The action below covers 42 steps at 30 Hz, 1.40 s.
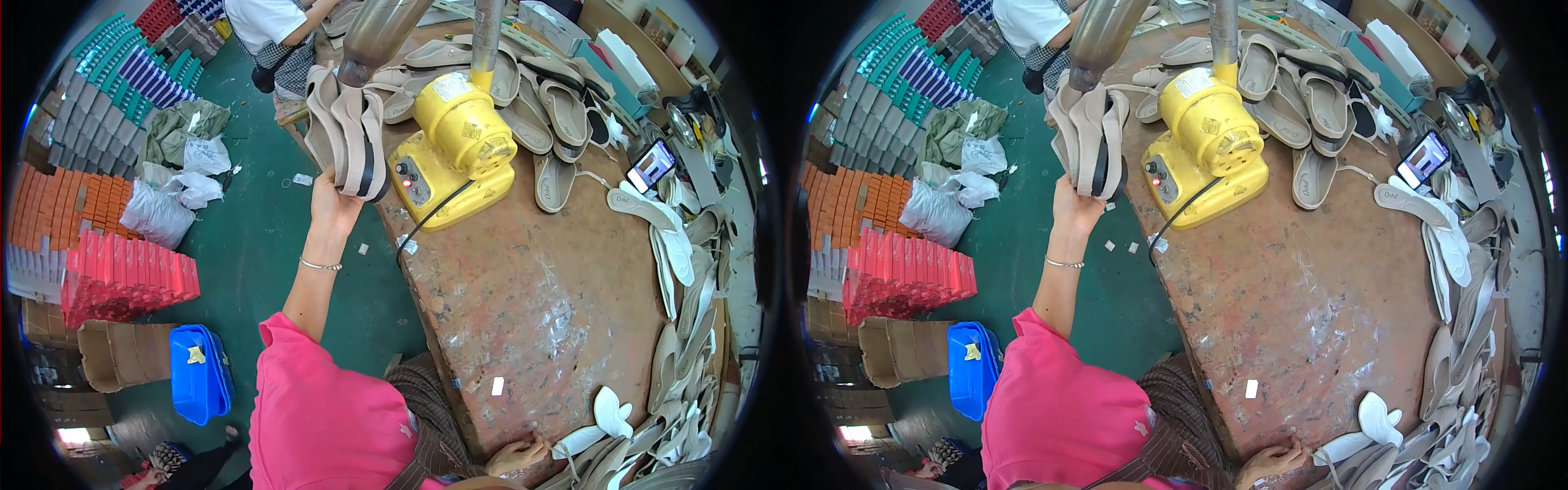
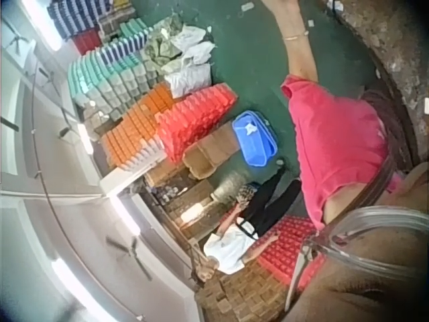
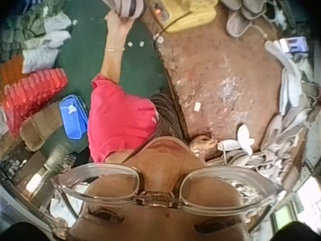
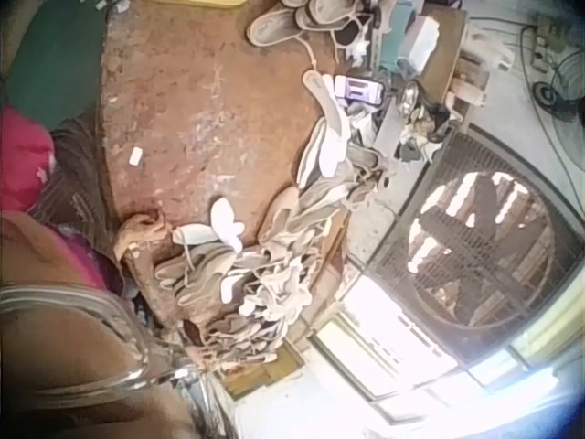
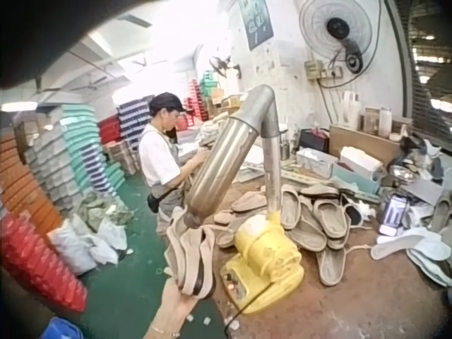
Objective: The person places an insole into a shoe and presses it down by hand, repeating the process for a second shoe. They then stack the pair together and hold them under a heat gun before starting on another shoe.
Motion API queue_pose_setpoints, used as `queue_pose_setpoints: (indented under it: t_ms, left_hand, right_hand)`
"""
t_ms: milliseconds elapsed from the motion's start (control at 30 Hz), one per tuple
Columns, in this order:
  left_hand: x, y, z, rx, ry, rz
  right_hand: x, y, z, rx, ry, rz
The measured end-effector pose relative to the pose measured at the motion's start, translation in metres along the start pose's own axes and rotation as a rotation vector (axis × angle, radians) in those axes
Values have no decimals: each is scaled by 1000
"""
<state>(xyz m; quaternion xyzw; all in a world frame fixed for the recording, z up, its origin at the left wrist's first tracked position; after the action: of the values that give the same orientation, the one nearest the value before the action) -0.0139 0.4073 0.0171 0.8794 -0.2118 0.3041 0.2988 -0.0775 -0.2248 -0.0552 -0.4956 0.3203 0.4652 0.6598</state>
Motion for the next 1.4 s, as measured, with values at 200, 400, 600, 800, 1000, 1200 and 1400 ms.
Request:
queue_pose_setpoints:
  t_ms: [200, 400, 600, 800, 1000, 1200, 1400]
  left_hand:
    - [-2, -10, -4, 60, 10, -21]
    - [-13, 1, -13, 85, 29, 23]
    - [-81, 43, 12, 8, 26, -127]
    - [-128, 104, 34, -239, -631, 164]
    - [-32, 131, 127, -642, -969, 573]
    - [136, 83, 146, -352, -530, 388]
    - [243, 47, 111, 372, -599, 584]
  right_hand:
    - [-1, 4, -1, 7, -36, -8]
    - [7, 11, -8, -18, 43, 35]
    - [3, 6, -1, 4, -10, 13]
    - [7, 3, -16, 31, -53, 5]
    - [-2, 5, -15, 87, -39, -41]
    - [-9, 11, -8, 111, -114, -77]
    - [-18, 0, -7, 104, -200, -160]
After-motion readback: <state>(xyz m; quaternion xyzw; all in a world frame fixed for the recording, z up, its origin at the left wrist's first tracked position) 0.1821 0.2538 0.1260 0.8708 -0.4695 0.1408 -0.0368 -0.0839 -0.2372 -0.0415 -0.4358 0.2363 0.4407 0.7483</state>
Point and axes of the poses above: each hand's wrist, its own y-axis away from the middle knuckle, its own x-axis out of the palm, z = x × y, the point moved 8 cm from there along -y, towards the middle knuckle, and after that the axes turned 7 degrees about -x, right-handed, at the moved point
